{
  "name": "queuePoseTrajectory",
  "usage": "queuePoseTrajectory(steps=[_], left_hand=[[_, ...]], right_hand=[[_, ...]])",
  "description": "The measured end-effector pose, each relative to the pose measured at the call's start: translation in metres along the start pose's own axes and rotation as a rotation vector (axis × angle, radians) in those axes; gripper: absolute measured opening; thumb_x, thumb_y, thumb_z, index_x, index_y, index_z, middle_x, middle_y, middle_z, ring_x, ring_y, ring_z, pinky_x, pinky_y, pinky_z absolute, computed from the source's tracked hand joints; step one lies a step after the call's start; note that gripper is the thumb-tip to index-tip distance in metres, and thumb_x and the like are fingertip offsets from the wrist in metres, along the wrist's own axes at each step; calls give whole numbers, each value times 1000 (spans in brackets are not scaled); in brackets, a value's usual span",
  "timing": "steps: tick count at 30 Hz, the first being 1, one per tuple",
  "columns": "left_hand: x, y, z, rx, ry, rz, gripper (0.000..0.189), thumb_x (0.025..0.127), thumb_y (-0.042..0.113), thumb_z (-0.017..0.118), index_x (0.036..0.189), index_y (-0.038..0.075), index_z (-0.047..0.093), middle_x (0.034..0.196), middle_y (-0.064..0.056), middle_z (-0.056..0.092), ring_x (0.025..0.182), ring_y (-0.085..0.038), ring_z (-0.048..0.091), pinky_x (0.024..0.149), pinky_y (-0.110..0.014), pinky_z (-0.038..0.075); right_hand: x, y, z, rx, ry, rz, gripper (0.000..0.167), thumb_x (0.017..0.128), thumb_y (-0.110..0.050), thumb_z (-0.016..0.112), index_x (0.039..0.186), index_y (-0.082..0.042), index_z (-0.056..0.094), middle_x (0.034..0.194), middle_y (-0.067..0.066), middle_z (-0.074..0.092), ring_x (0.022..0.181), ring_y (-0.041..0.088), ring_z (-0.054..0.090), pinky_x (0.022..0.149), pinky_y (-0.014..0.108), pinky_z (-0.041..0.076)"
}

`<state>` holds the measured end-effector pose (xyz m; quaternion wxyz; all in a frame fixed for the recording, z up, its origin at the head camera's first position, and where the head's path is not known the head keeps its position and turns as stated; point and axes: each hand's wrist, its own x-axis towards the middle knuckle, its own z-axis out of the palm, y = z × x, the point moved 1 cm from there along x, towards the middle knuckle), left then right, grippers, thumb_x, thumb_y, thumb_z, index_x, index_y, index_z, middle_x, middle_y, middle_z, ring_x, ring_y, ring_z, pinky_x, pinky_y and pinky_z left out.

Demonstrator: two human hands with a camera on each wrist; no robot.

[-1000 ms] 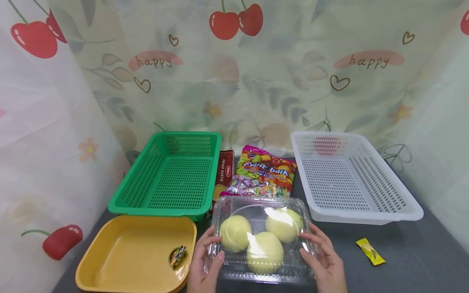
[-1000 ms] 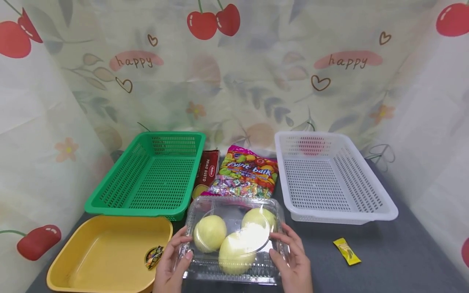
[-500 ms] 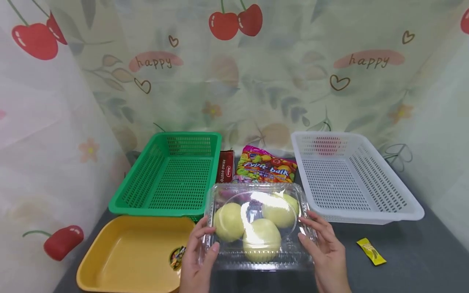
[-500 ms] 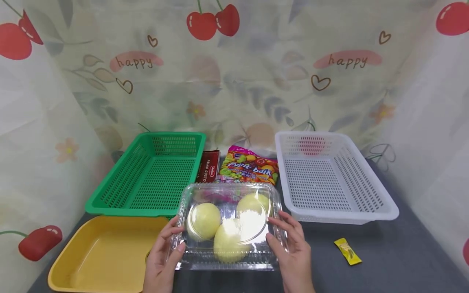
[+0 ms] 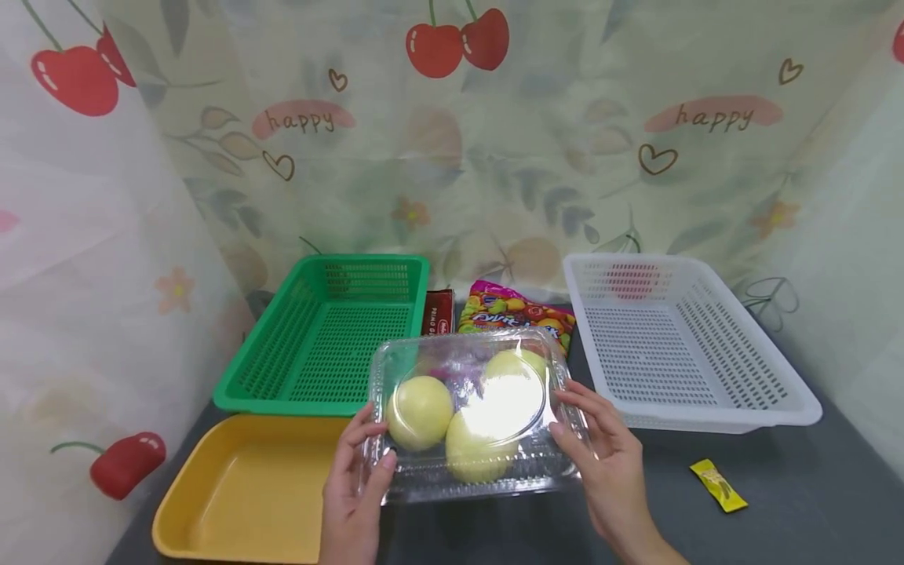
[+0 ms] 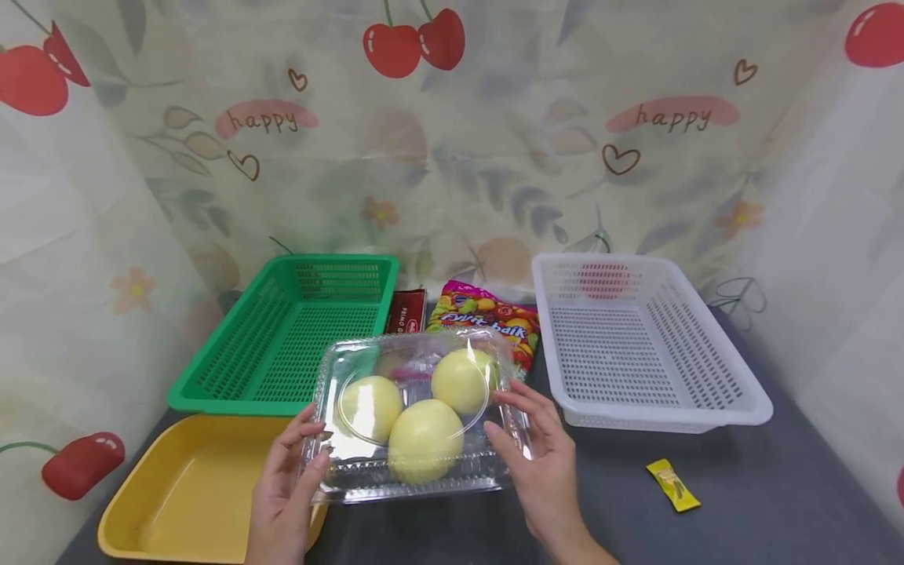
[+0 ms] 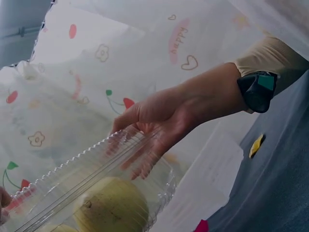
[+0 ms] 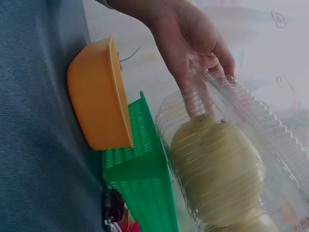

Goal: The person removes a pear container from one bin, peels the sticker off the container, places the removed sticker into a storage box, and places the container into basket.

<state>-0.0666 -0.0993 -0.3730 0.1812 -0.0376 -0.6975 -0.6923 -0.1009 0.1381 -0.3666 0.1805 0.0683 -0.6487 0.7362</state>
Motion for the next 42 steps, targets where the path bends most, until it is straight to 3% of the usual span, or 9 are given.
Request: queuePoseTrajectory(steps=[4, 8, 12, 16, 20, 25, 28, 36, 42], left_hand=[[6, 5, -9, 15, -15, -18, 26, 94, 2, 48, 119, -3, 46, 150, -3, 30, 142, -28, 16, 111, -61, 13], [15, 12, -20, 82, -31, -48, 26, 97, 7, 46, 122, 3, 45, 150, 1, 29, 142, -24, 19, 116, -34, 20], [27, 19, -32, 101, -45, -54, 28, 98, 12, 45, 124, 2, 44, 150, 1, 28, 142, -24, 19, 106, -14, 30], [40, 23, -42, 89, -21, -43, 29, 98, 13, 45, 124, 0, 43, 150, -3, 29, 141, -27, 21, 98, -5, 33], [54, 24, -52, 73, 42, -29, 26, 98, 11, 45, 121, 0, 46, 145, -4, 35, 134, -18, 34, 97, -6, 36], [73, 21, -66, 67, 106, -48, 25, 98, 12, 45, 122, 4, 49, 135, 1, 43, 117, -11, 46, 91, -10, 39], [84, 19, -75, 73, 104, -87, 29, 98, 16, 46, 124, 6, 48, 134, 2, 43, 118, -11, 44, 91, -12, 37], [113, 11, -96, 56, 35, -259, 38, 96, 31, 49, 130, 15, 44, 132, 10, 38, 131, -14, 32, 114, -31, 27], [135, 1, -116, -68, 22, -246, 23, 97, 26, 49, 118, 19, 50, 118, 10, 46, 111, -5, 48, 98, -12, 39]], right_hand=[[3, -4, 8, -14, -46, -26, 37, 81, 13, 60, 117, 7, 56, 132, 4, 49, 129, 14, 40, 104, 18, 36], [8, -6, 19, -39, -85, -16, 38, 81, 9, 62, 118, 6, 56, 137, 5, 46, 132, 15, 36, 114, 38, 26], [15, -4, 32, -15, -94, 1, 38, 80, 7, 64, 118, 7, 56, 139, 5, 45, 133, 15, 35, 113, 57, 19], [25, -2, 45, 24, -105, 14, 39, 78, 8, 67, 116, 8, 57, 140, 5, 47, 134, 15, 38, 114, 47, 23], [37, 2, 61, 78, -158, 52, 42, 79, 4, 68, 119, 7, 56, 144, 5, 43, 137, 16, 35, 111, 29, 28], [50, 6, 81, 142, -252, 133, 46, 79, 0, 70, 122, 7, 54, 150, 6, 34, 140, 18, 28, 110, 33, 29], [58, 8, 91, 140, -308, 164, 47, 79, -1, 71, 123, 5, 55, 152, 4, 29, 142, 17, 24, 113, 40, 25], [79, 13, 113, 60, -408, 221, 46, 80, -3, 70, 125, -2, 57, 156, 0, 18, 144, 16, 16, 115, 39, 25], [92, 15, 130, 8, -496, 236, 48, 81, -2, 69, 128, -5, 55, 157, 1, 14, 145, 16, 12, 116, 38, 23]])
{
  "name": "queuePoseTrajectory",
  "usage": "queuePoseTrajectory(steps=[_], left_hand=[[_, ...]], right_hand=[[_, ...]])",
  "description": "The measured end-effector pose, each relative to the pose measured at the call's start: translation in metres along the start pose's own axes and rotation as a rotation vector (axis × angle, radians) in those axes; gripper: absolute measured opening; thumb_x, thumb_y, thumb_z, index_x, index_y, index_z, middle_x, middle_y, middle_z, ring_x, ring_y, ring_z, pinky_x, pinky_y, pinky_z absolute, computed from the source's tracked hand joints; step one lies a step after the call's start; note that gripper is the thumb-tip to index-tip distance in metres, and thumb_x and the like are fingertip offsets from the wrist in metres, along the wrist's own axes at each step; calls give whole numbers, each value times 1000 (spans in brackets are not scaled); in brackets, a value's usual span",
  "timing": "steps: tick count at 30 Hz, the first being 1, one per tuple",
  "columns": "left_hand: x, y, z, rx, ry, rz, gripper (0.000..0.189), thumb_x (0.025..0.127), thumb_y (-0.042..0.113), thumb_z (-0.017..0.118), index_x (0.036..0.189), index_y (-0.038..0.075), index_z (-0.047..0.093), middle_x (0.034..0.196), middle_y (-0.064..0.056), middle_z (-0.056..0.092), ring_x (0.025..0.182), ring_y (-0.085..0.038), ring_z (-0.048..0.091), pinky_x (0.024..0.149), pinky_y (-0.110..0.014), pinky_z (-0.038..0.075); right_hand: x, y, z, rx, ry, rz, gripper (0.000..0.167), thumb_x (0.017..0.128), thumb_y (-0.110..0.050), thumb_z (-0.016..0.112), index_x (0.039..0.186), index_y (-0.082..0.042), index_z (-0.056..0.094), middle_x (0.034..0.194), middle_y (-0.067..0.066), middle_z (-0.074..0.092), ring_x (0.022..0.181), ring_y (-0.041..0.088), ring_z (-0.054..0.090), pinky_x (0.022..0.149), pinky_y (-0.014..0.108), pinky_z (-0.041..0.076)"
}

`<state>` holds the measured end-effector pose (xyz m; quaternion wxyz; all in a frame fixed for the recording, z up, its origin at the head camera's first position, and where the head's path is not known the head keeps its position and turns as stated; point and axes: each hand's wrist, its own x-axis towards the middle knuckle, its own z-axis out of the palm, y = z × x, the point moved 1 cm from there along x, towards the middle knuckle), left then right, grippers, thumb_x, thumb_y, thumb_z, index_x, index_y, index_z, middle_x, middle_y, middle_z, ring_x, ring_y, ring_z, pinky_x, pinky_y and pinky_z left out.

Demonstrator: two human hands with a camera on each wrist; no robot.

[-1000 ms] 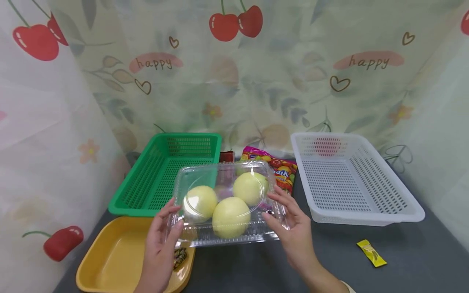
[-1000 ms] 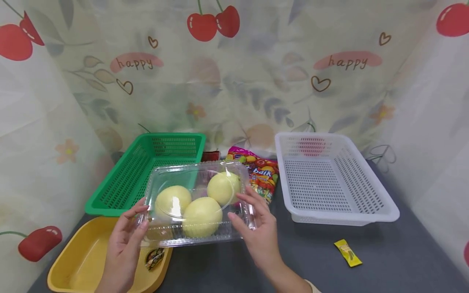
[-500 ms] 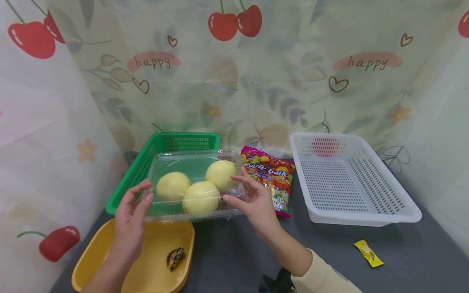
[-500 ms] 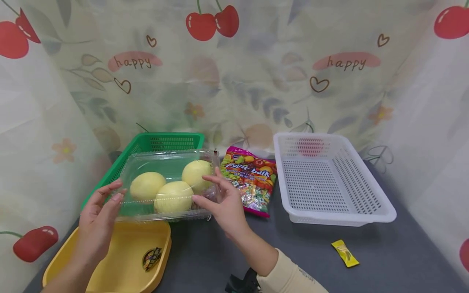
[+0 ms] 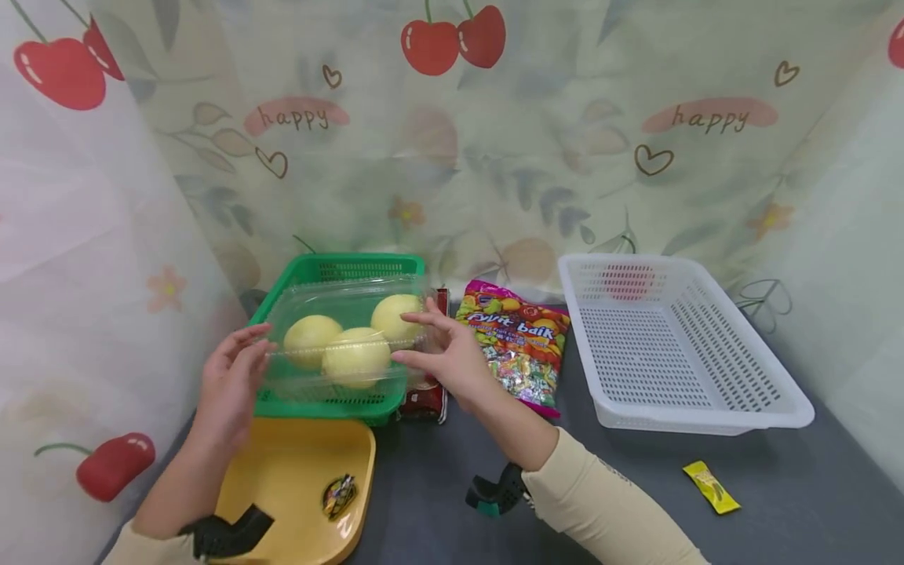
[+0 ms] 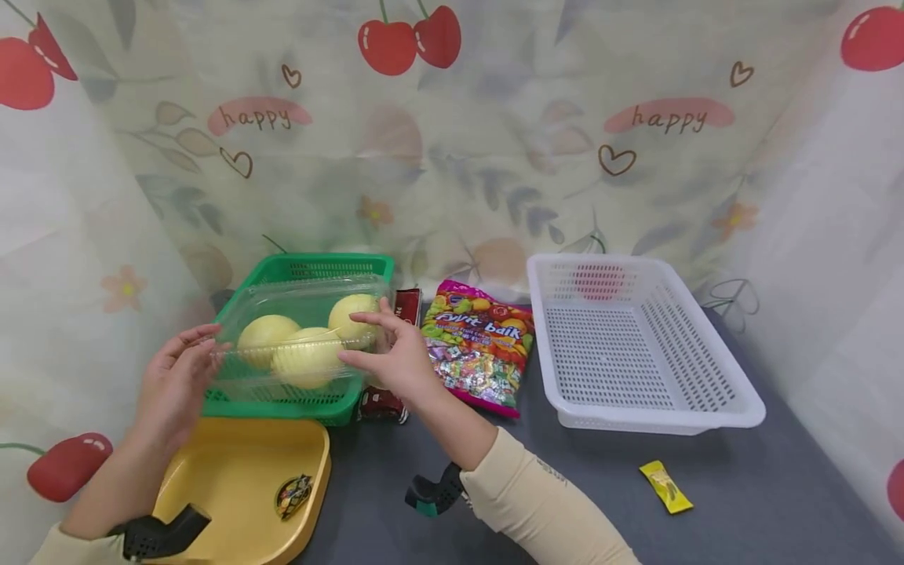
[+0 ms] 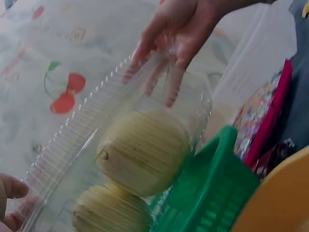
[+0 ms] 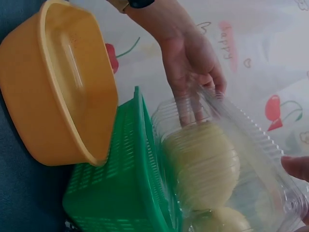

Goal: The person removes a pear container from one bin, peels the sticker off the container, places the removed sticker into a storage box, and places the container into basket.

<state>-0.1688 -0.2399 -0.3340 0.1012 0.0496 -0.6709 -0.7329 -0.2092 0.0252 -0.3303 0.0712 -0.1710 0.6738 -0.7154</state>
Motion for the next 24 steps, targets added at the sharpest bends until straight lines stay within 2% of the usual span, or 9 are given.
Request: queuePoseTrajectory(steps=[4, 6, 14, 18, 24], left_hand=[[13, -2, -12, -112, 22, 20, 14, 96, 21, 50, 109, 18, 56, 107, 8, 51, 95, -1, 56, 84, -6, 45], [17, -2, -16, -115, 40, 24, 14, 96, 21, 51, 109, 17, 57, 105, 8, 53, 92, 0, 58, 82, -6, 46], [33, -4, -27, -24, 89, 1, 18, 96, 26, 50, 109, 19, 59, 91, 12, 58, 85, 0, 57, 75, -7, 47], [39, -5, -32, -5, 109, -10, 16, 96, 28, 49, 105, 21, 60, 95, 13, 58, 82, 1, 58, 74, -7, 48], [48, -7, -36, 10, 61, 11, 11, 95, 29, 52, 98, 25, 62, 103, 13, 53, 81, 6, 61, 74, -7, 48]], right_hand=[[12, -2, 9, -19, -54, 6, 51, 81, -1, 68, 130, -6, 54, 157, 1, 12, 145, 16, 13, 115, 35, 25], [18, -1, 12, -18, -62, 11, 51, 81, -1, 68, 130, -7, 54, 157, 0, 13, 144, 16, 13, 114, 34, 26], [37, 6, 24, -41, -26, 51, 50, 81, -4, 69, 129, -10, 56, 157, 0, 15, 144, 23, 16, 112, 37, 31], [45, 10, 29, -51, -6, 80, 49, 81, -5, 70, 128, -12, 57, 156, -2, 16, 144, 24, 17, 112, 38, 31], [51, 16, 32, -97, 27, 120, 47, 81, -9, 71, 126, -15, 58, 156, -1, 19, 144, 25, 17, 109, 40, 35]])
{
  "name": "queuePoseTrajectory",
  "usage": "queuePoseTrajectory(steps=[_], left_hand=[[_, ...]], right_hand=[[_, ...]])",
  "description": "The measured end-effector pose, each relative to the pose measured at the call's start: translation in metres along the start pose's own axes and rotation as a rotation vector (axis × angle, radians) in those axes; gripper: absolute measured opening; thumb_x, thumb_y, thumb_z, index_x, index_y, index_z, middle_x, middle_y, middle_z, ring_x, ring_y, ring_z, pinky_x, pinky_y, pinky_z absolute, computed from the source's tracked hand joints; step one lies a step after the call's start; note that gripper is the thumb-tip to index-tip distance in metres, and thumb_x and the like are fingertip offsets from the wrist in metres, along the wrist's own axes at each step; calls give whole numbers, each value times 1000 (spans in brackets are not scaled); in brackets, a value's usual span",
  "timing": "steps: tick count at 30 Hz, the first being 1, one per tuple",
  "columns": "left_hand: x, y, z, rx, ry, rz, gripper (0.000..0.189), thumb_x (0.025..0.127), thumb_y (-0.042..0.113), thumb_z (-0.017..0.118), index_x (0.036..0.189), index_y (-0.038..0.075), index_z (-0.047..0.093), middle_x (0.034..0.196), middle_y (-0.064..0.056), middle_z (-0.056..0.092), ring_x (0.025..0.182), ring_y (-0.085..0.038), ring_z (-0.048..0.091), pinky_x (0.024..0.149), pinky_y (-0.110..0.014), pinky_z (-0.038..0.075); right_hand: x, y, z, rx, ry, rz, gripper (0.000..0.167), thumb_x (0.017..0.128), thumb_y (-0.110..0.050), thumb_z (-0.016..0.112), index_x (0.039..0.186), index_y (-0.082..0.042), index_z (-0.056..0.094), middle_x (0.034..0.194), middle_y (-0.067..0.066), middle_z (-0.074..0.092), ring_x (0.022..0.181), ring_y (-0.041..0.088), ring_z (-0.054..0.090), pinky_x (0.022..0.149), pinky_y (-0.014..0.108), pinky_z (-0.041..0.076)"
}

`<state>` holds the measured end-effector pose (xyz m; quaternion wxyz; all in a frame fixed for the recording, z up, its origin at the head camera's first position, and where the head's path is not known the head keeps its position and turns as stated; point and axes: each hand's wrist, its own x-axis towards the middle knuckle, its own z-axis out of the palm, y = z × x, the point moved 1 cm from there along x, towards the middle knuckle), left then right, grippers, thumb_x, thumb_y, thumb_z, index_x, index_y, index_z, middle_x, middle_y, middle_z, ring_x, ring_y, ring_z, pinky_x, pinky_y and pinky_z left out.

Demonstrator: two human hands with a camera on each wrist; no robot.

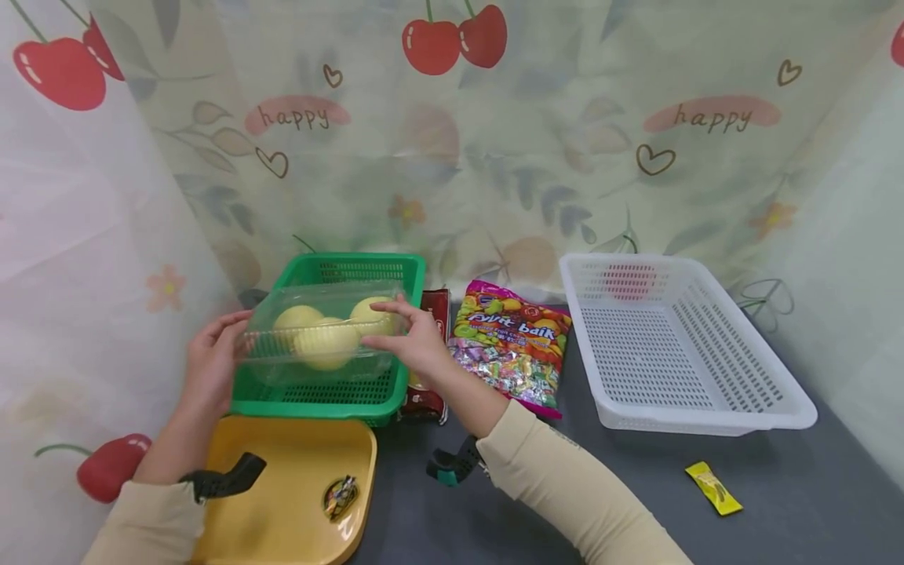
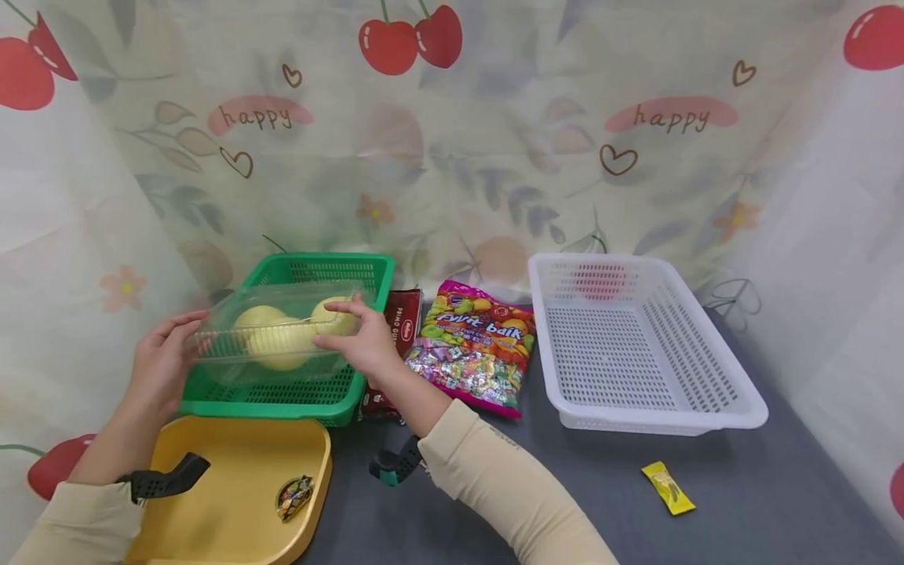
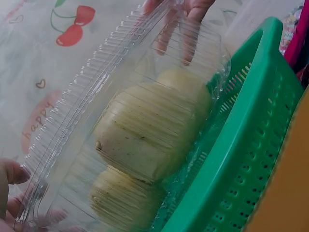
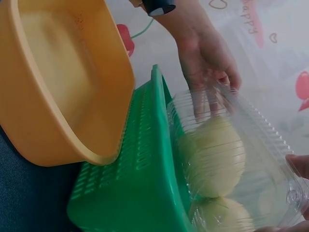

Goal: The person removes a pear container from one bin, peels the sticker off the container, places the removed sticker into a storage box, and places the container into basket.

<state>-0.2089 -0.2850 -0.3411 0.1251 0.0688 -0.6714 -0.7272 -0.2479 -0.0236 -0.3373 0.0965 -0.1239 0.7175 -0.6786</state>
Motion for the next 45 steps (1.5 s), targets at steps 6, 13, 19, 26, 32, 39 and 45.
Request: queuePoseTrajectory(steps=[6, 13, 19, 26, 32, 39, 45], left_hand=[[10, -4, -4, 38, -28, -16, 13, 95, 32, 51, 100, 25, 61, 107, 15, 47, 84, 7, 62, 75, -7, 48], [22, -5, -6, 68, -54, -34, 12, 96, 30, 49, 99, 24, 59, 107, 12, 45, 82, 4, 61, 74, -8, 50], [29, -6, -8, 125, -69, -33, 11, 96, 29, 48, 96, 27, 59, 106, 12, 45, 81, 3, 60, 73, -8, 50], [35, -12, -8, 339, -77, -39, 33, 99, 31, 40, 121, 10, 53, 135, -12, 37, 82, 8, 57, 74, -6, 47], [39, -13, -6, 401, -81, -59, 53, 99, 35, 36, 136, -3, 40, 148, -24, 22, 83, 10, 54, 76, -6, 46], [44, -17, -7, 439, -103, -44, 55, 100, 33, 35, 137, -7, 36, 136, -16, 36, 80, 9, 56, 74, -7, 48], [48, -24, -10, 466, -127, -29, 57, 99, 37, 35, 136, -7, 38, 133, -18, 39, 83, 4, 57, 79, -12, 48]], right_hand=[[4, 2, 4, -20, 29, 35, 46, 80, -10, 72, 124, -16, 60, 156, 1, 19, 145, 20, 11, 109, 40, 36], [11, 6, 7, 9, 37, 91, 46, 81, -11, 72, 125, -17, 60, 157, 1, 16, 145, 22, 13, 105, 41, 41], [18, 8, 10, 36, 40, 121, 45, 80, -11, 72, 123, -16, 60, 149, 5, 33, 124, 29, 47, 98, 41, 46], [23, 15, 11, 26, 38, 163, 41, 82, -11, 70, 122, -15, 61, 149, 6, 33, 129, 30, 40, 101, 45, 42], [26, 18, 10, 4, 36, 176, 41, 83, -14, 70, 122, -14, 61, 149, 6, 33, 126, 29, 43, 100, 45, 43], [28, 19, 8, -87, 52, 144, 40, 83, -18, 70, 121, -14, 61, 147, 7, 37, 133, 30, 36, 101, 47, 42], [29, 20, 7, -147, 43, 122, 40, 83, -18, 70, 121, -12, 61, 147, 8, 38, 137, 29, 31, 102, 45, 42]])
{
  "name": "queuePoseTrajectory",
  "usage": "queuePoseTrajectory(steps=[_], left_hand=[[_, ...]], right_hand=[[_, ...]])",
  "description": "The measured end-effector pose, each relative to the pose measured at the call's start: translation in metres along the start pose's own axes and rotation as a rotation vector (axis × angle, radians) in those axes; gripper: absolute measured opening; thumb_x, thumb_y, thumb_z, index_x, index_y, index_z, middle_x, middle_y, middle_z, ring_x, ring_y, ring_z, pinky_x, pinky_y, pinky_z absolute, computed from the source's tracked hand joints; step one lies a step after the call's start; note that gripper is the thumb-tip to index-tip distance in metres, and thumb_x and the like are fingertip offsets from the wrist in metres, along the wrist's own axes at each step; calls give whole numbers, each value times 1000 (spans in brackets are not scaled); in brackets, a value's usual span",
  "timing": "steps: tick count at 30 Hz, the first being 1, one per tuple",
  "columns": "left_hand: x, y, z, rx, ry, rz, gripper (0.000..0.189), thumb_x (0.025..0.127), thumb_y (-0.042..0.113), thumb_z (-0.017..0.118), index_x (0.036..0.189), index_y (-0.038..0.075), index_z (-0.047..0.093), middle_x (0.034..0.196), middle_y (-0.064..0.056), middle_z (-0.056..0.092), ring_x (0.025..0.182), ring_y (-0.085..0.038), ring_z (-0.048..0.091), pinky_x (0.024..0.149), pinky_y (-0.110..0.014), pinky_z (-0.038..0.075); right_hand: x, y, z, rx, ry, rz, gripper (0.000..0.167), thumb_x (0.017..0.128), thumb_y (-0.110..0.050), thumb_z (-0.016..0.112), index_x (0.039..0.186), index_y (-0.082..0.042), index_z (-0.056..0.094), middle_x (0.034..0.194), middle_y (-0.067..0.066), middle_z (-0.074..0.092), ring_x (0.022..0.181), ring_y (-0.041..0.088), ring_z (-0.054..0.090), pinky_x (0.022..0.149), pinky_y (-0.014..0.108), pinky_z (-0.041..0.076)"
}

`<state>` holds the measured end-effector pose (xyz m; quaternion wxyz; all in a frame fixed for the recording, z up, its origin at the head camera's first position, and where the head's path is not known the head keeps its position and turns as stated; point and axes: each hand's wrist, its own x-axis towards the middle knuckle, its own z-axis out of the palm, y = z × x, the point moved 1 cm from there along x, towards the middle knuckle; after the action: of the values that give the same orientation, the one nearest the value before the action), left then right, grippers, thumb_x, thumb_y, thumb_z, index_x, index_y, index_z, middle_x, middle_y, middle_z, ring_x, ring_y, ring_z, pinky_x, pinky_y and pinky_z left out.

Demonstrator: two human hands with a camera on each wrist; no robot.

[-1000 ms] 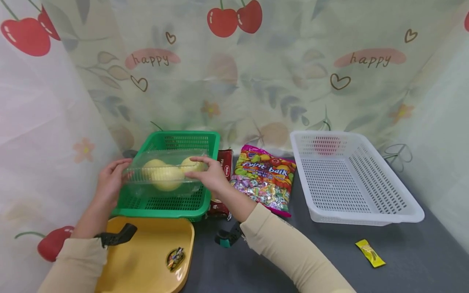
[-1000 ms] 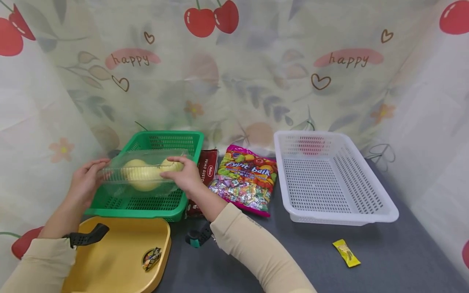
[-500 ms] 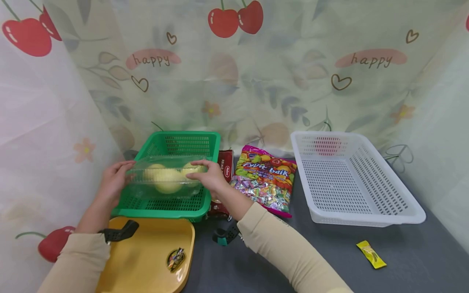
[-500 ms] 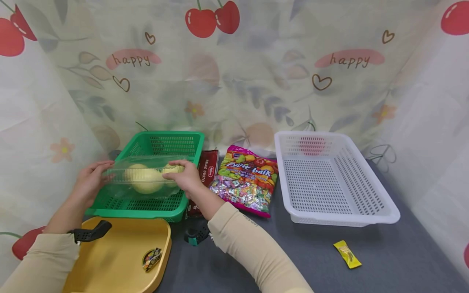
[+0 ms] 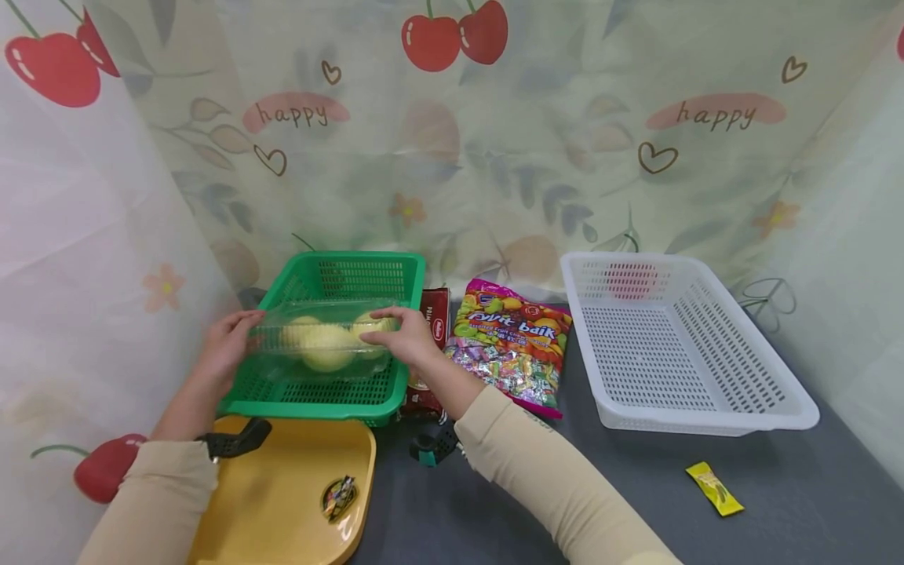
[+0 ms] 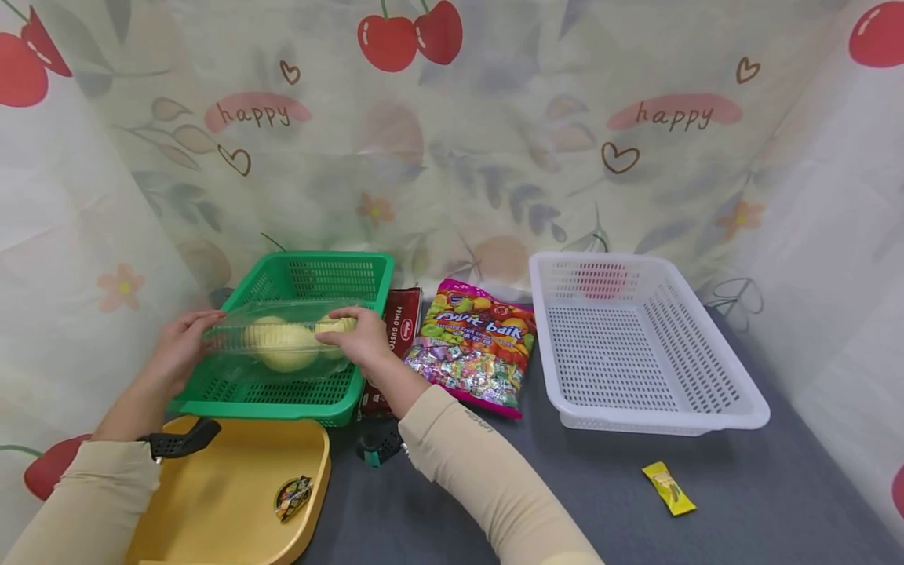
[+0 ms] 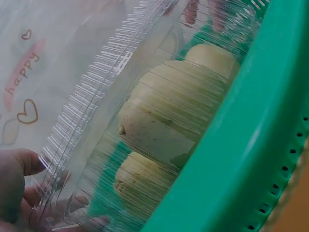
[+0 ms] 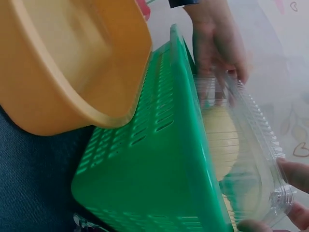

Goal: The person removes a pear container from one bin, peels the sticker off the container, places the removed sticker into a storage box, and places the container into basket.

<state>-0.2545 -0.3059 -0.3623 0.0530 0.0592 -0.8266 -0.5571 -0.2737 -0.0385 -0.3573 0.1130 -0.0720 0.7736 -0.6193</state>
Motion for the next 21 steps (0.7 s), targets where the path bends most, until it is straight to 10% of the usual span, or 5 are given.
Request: queuePoseTrajectory(steps=[8, 13, 21], left_hand=[[-3, 2, 8, 340, 75, 153, 60, 102, 40, 24, 126, -11, 45, 121, -36, 47, 106, -46, 48, 86, -56, 41], [-4, 6, 10, 386, 71, 144, 59, 102, 37, 20, 127, -12, 43, 127, -37, 44, 116, -50, 42, 93, -60, 37], [-5, 4, 5, 481, -123, 103, 77, 95, 56, 35, 142, -4, 28, 145, -32, 26, 129, -51, 27, 100, -66, 29]], right_hand=[[2, 4, 0, -95, 67, -56, 41, 83, -21, 71, 121, -13, 62, 139, 7, 48, 132, 27, 39, 97, 40, 47], [2, 3, 0, -119, 66, -51, 40, 83, -23, 71, 121, -14, 63, 139, 6, 49, 132, 27, 39, 97, 41, 47], [4, 2, -1, -120, 46, -40, 43, 84, -20, 70, 125, -14, 60, 142, 7, 46, 133, 28, 38, 98, 42, 46]])
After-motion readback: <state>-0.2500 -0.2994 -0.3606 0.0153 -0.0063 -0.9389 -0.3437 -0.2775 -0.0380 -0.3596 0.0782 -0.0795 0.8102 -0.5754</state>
